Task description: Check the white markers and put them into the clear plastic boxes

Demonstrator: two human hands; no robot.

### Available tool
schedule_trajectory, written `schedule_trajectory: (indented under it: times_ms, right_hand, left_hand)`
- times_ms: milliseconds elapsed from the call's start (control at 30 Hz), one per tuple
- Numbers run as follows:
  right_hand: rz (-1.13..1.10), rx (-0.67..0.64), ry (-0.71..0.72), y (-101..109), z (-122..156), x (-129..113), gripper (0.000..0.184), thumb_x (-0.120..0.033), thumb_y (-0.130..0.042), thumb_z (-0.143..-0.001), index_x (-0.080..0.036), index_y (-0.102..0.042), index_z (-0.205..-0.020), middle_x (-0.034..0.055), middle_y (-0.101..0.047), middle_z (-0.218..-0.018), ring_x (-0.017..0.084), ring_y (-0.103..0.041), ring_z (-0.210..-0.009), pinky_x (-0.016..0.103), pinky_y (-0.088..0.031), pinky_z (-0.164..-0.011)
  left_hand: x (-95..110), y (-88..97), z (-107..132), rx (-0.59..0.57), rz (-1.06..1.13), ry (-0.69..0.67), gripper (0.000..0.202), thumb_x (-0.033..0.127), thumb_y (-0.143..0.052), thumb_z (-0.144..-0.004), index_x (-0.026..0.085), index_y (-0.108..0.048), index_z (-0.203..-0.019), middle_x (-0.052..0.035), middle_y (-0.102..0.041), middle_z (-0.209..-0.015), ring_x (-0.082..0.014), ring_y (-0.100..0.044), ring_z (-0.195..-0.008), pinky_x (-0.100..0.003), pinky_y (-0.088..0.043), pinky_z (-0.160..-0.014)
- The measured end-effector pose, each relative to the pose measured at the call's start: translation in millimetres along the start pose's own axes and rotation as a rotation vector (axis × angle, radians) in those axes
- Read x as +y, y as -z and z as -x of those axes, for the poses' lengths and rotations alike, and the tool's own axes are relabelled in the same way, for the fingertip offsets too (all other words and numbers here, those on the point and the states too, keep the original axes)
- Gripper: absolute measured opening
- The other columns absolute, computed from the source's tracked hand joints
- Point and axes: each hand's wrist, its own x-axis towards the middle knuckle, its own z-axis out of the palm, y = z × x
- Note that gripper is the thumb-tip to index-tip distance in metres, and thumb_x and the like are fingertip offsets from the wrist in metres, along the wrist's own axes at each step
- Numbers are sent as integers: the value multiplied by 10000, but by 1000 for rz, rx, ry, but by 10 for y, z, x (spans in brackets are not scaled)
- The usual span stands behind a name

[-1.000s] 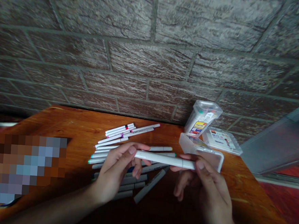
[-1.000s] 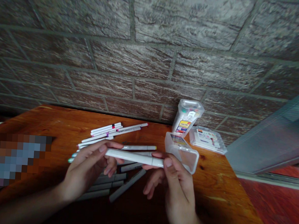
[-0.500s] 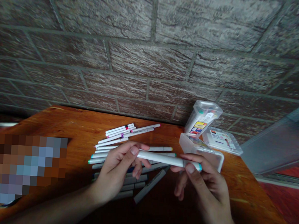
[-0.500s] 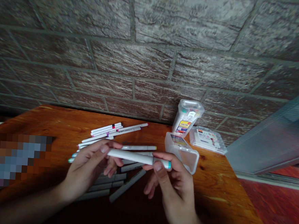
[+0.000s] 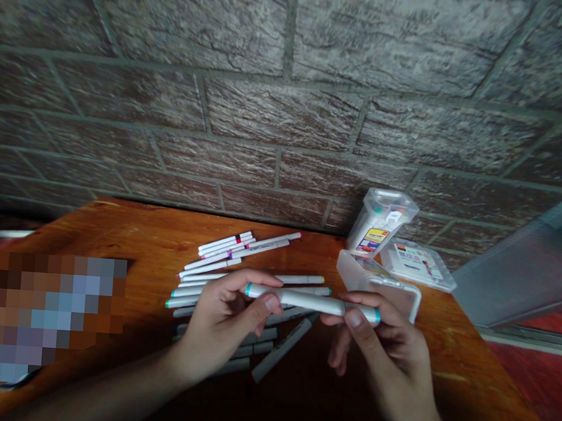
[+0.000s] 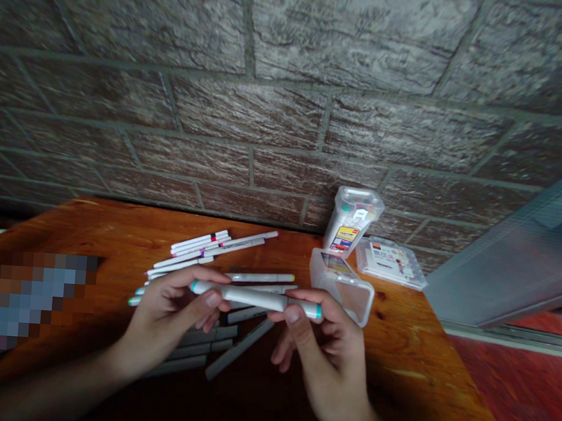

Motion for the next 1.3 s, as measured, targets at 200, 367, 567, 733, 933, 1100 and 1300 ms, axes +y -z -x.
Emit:
schedule_trajectory:
  times_ms: [200, 367, 567, 733, 933, 1100, 1300]
  right_hand:
    - [75, 7, -3, 23, 5, 3, 137, -332, -765, -970, -209, -745, -1027, 2, -762, -616, 128, -677, -404, 188, -563, -395]
    - [101, 5, -27, 33, 11, 19, 156, -349, -773, -963, -207, -731, -1014, -34, -679, -506, 133, -663, -396, 184, -548, -397]
    - [64, -3, -33, 22, 8, 25, 171, -366, -743, -986, -199, -727, -1020, -2, -742, -580, 125, -668, -391, 180, -555, -396]
    - [-5, -17, -33, 16, -2, 27, 161, -355, -735, -994, -198, -745, -1028, 25, -795, -686, 119, -682, -404, 180, -568, -401]
    - [-57, 1, -78, 32, 10, 42, 190, -380, -733, -996, -207, -759, -1069, 48, -825, -760, 122, -689, -415, 191, -568, -405]
    - [-85, -3, -87, 37, 3, 39, 215, -407, -723, -997, -209, -766, -1067, 52, -821, -773, 141, -694, -425, 218, -575, -404]
    - [-123, 8, -122, 26, 2, 17, 252, -429, -741, -979, -188, -772, -1045, 51, -799, -705, 149, -691, -421, 216, -566, -401]
  left_hand:
    - [30, 3, 3, 9, -112, -52, 212, 336, -847, -848, 156, -779, -937, -20, -708, -658, -101, -570, -478, -190, -454, -456]
    - [22, 8, 6, -3, -107, -42, 213, 335, -843, -852, 153, -774, -938, -16, -701, -658, -95, -576, -481, -177, -455, -457]
    - [21, -3, 7, -28, -40, -7, 243, 373, -812, -893, 150, -770, -979, -33, -749, -667, -90, -593, -501, -162, -509, -475]
    - [-14, 11, 25, -32, -4, 11, 288, 424, -762, -942, 155, -769, -1043, -44, -775, -704, -79, -583, -499, -167, -513, -499]
    - [-20, 4, 13, -42, 76, 28, 297, 433, -729, -969, 157, -788, -1058, -50, -774, -734, -82, -552, -497, -198, -510, -504]
    - [-29, 8, 9, -34, 143, 33, 318, 450, -728, -966, 160, -806, -1069, -48, -763, -730, -88, -545, -493, -214, -505, -501]
    - [-53, 18, -2, -38, 192, 64, 319, 442, -710, -981, 164, -807, -1101, -57, -766, -748, -93, -562, -508, -219, -515, -519]
